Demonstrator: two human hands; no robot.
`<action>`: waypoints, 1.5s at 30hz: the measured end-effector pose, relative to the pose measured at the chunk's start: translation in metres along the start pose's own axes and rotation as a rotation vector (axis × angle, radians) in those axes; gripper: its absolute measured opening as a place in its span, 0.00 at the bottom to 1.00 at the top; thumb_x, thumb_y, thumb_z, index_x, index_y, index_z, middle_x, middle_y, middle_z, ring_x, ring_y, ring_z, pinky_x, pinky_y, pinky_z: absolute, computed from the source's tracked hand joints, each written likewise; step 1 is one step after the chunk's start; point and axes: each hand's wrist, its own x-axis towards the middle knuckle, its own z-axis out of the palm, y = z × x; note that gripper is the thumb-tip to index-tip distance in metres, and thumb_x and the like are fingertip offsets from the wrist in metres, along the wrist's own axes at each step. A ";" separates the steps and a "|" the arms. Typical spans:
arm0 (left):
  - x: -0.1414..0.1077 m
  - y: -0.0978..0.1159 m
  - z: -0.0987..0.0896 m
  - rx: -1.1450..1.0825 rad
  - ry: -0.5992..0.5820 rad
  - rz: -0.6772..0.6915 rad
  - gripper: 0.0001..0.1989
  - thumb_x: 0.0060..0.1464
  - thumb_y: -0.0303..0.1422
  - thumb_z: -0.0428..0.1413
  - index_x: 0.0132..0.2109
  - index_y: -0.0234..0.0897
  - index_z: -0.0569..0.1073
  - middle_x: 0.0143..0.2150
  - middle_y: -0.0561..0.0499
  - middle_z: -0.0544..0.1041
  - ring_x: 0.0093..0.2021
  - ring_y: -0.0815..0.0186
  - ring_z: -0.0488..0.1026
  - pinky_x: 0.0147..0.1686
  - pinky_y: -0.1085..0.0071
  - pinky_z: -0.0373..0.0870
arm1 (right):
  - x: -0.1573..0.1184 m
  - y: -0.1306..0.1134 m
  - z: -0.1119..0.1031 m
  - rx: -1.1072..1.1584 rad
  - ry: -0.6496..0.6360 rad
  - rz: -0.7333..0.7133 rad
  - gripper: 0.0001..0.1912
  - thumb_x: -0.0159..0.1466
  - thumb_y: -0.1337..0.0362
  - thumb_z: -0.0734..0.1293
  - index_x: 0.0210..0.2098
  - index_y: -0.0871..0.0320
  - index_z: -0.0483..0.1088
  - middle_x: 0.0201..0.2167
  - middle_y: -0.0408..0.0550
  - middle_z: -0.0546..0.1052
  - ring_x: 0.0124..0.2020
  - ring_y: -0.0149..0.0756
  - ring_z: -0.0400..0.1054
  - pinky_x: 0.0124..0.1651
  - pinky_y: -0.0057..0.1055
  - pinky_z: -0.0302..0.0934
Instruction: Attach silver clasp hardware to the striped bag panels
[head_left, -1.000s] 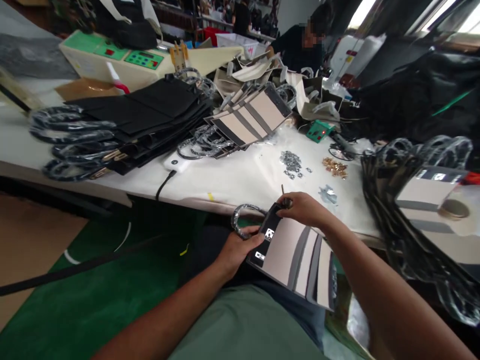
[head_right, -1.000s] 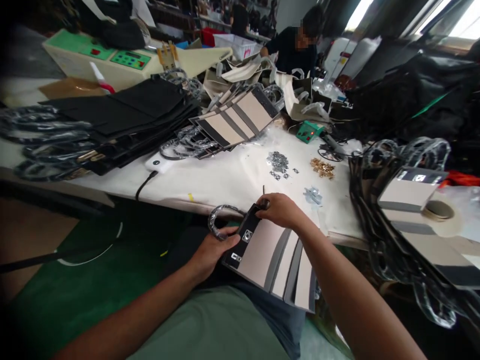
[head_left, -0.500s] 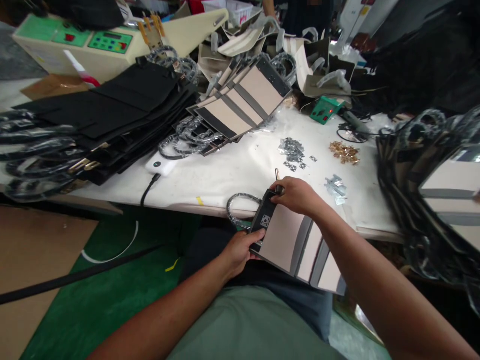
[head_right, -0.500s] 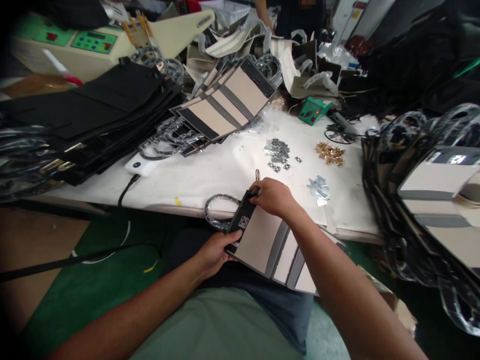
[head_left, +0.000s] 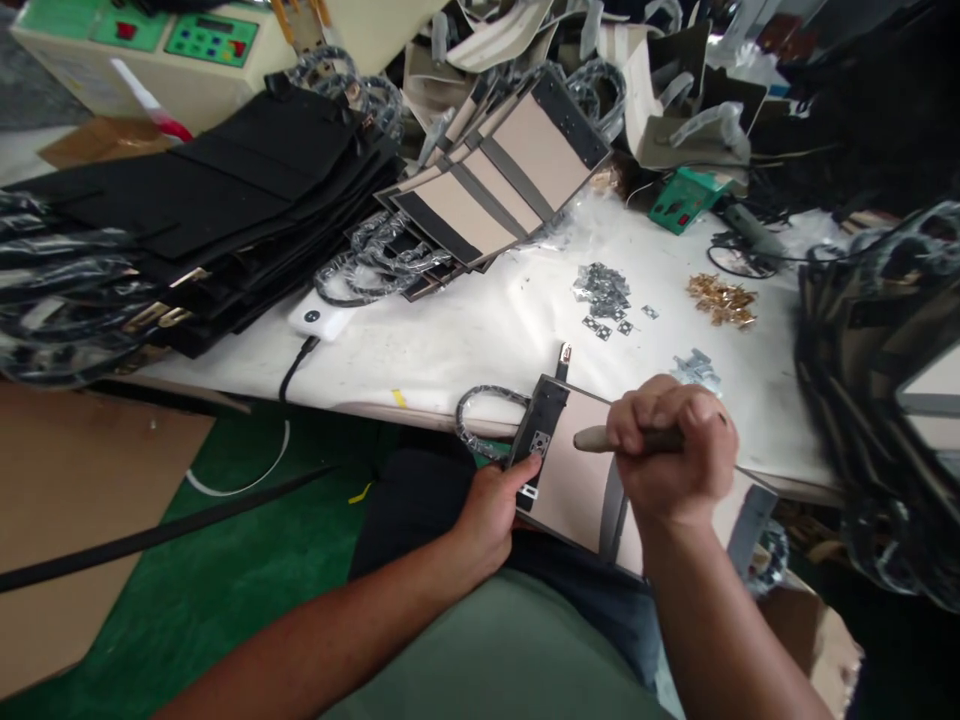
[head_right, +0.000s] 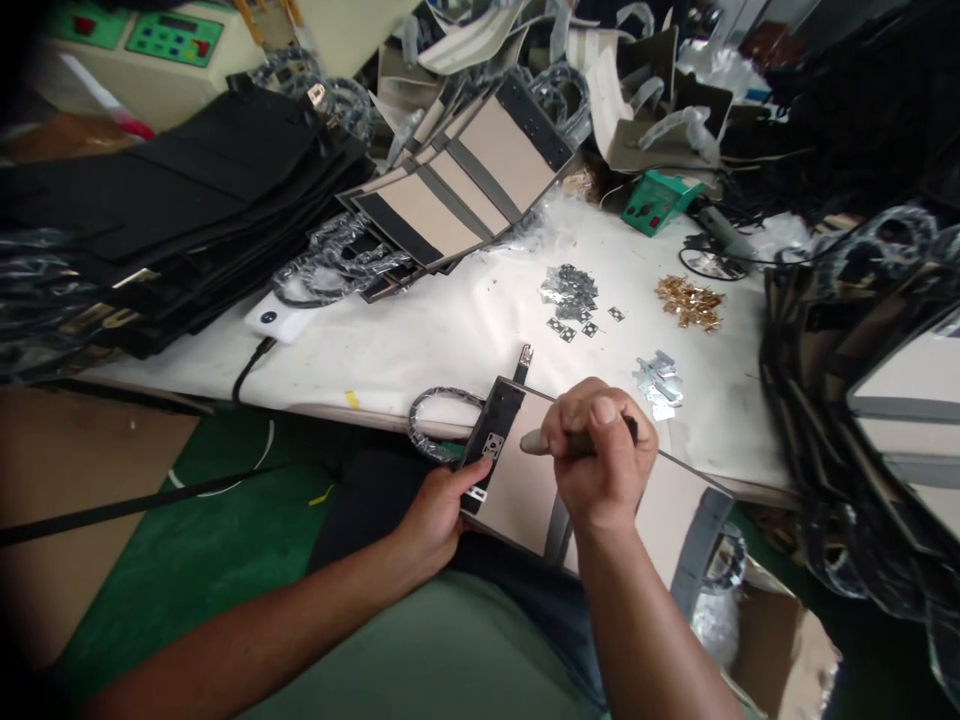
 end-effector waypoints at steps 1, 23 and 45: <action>0.000 0.000 0.001 -0.012 0.001 0.001 0.21 0.42 0.46 0.71 0.35 0.32 0.80 0.26 0.47 0.80 0.23 0.63 0.74 0.20 0.70 0.70 | -0.003 0.005 0.004 0.094 0.026 0.032 0.18 0.67 0.56 0.67 0.23 0.55 0.63 0.22 0.37 0.62 0.15 0.26 0.55 0.19 0.28 0.53; -0.003 0.003 0.002 -0.120 -0.034 -0.019 0.20 0.39 0.42 0.73 0.34 0.31 0.81 0.27 0.48 0.81 0.24 0.63 0.75 0.24 0.70 0.69 | -0.018 0.030 0.028 -0.180 -0.224 -0.008 0.19 0.69 0.62 0.67 0.22 0.54 0.65 0.19 0.40 0.67 0.19 0.31 0.61 0.22 0.31 0.56; 0.002 -0.006 -0.003 -0.090 -0.064 0.025 0.25 0.41 0.46 0.72 0.41 0.31 0.82 0.31 0.45 0.82 0.26 0.60 0.77 0.26 0.66 0.74 | -0.009 -0.009 0.037 0.010 -0.214 -0.117 0.15 0.65 0.63 0.69 0.22 0.54 0.70 0.18 0.40 0.64 0.17 0.32 0.60 0.17 0.30 0.54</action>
